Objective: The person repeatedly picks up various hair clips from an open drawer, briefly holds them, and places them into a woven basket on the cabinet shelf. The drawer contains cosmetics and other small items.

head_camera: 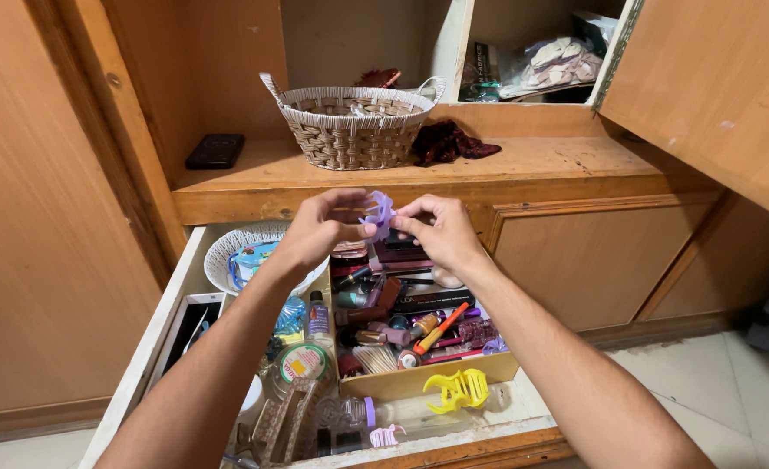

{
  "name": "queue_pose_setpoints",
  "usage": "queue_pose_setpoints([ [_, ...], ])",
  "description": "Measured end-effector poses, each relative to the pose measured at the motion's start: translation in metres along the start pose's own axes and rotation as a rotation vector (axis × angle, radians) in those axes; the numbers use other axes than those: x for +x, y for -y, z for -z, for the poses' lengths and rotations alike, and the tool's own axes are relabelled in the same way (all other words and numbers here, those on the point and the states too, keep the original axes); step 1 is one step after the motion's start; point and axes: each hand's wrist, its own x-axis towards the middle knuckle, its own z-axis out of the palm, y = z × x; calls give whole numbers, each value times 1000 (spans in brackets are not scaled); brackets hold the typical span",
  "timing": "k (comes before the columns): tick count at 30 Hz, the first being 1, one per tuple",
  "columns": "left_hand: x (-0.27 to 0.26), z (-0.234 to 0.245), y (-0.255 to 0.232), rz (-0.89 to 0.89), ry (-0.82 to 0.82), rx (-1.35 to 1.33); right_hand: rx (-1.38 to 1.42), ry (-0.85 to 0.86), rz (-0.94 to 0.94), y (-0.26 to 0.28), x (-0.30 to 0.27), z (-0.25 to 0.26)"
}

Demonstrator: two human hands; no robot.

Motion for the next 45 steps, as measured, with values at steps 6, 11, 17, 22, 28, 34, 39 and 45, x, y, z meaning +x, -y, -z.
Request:
queue_pose_setpoints([
  [6,0,1,0,-4,-31,36,8,-12,35,-6,3,2],
  [11,2,3,1,-10,-33,0,188,40,-23,-9,8,0],
  [17,6,3,7,-20,-40,-31,271,65,-13,-2,2,-2],
  [22,13,-1,21,-46,-36,-51,363,81,1,7,-3,-9],
  [28,18,5,21,-75,-119,59,235,52,117,18,-2,-10],
  [34,21,7,6,-81,-107,-49,178,64,120,15,16,-10],
  [39,30,9,-9,-89,-213,11,346,47,71,16,35,-13],
  [45,58,9,-5,-250,-189,-172,593,-39,-136,33,46,-15],
])
